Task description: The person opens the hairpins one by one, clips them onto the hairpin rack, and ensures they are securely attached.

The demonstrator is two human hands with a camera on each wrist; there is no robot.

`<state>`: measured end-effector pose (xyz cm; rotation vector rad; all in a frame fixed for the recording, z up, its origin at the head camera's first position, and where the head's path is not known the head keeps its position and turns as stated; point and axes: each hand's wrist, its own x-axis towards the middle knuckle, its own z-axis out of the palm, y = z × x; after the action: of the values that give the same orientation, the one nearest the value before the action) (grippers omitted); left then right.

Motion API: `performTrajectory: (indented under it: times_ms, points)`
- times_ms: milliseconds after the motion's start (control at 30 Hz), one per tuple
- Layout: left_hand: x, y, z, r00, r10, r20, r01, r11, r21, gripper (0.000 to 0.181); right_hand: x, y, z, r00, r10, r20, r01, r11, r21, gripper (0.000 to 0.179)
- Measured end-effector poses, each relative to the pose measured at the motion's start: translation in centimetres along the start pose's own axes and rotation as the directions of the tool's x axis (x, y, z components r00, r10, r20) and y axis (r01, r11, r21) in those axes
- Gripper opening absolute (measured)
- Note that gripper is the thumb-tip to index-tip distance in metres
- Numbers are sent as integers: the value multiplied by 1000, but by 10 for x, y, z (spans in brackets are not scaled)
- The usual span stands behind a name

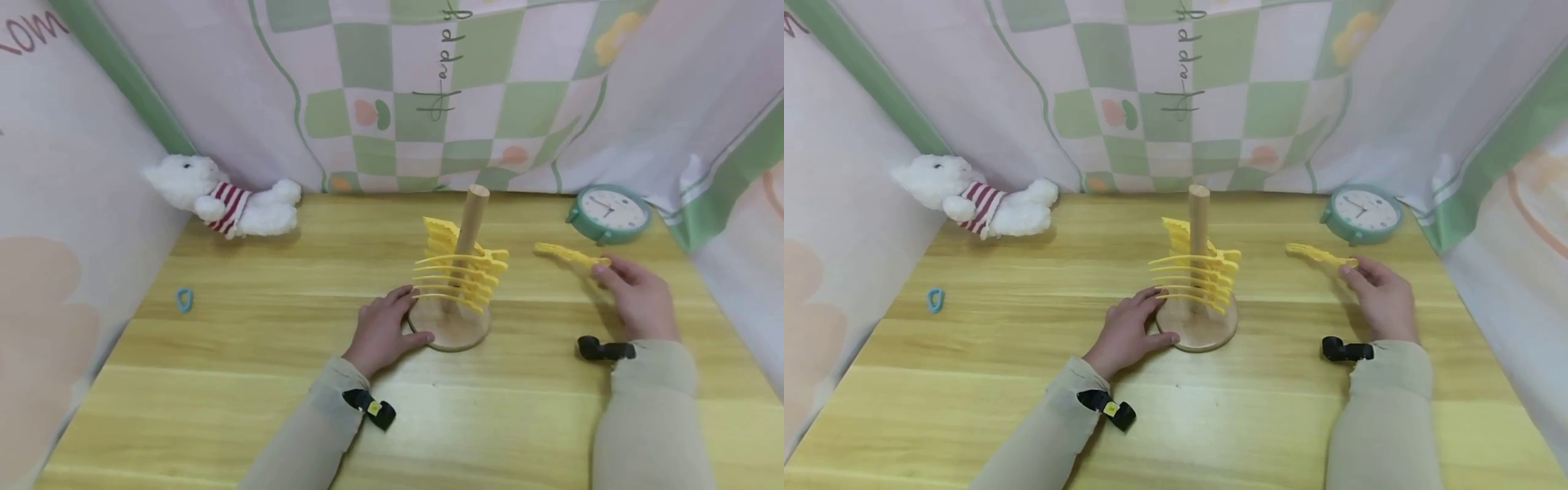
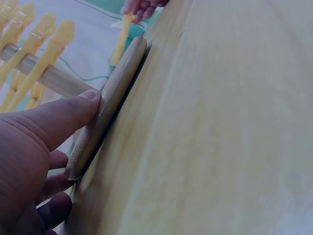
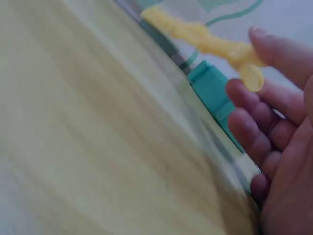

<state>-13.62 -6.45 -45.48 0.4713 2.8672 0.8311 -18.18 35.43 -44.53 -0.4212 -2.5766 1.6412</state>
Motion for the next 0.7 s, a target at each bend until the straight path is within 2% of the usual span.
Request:
performTrajectory:
  times_ms: [67,167,200,300,400,500,600,633,700]
  points:
    - [1,0,0,1000,5,1,-5,1000,4,79,-1,-3,4,1000,-15,-22,18,987,158,48]
    - [1,0,0,1000,3,1,-3,1000,0,79,-4,-15,12,996,-65,-60,79,953,292,34]
    - [1,0,0,1000,1,2,-1,1000,0,79,-5,-20,15,994,-87,-68,103,952,289,31]
    - [1,-1,0,1000,1,1,-1,1000,-5,80,-9,-36,23,981,-169,-90,181,974,139,26]
    - [1,-1,1,1000,3,-2,-3,1000,-6,80,-16,-53,28,971,-215,-102,220,975,37,25]
    - [2,-2,1,1000,5,-7,-6,1000,-4,81,-24,-70,31,964,-230,-135,242,967,79,19]
    - [2,-2,2,1000,11,-11,-11,1000,-7,81,-33,-85,32,952,-231,-201,280,924,260,12]
    - [2,-3,2,1000,11,-12,-11,1000,-9,81,-35,-90,32,945,-240,-223,303,898,319,12]
    - [2,-3,3,1000,10,-14,-10,1000,-13,82,-40,-98,34,929,-263,-259,356,824,440,13]
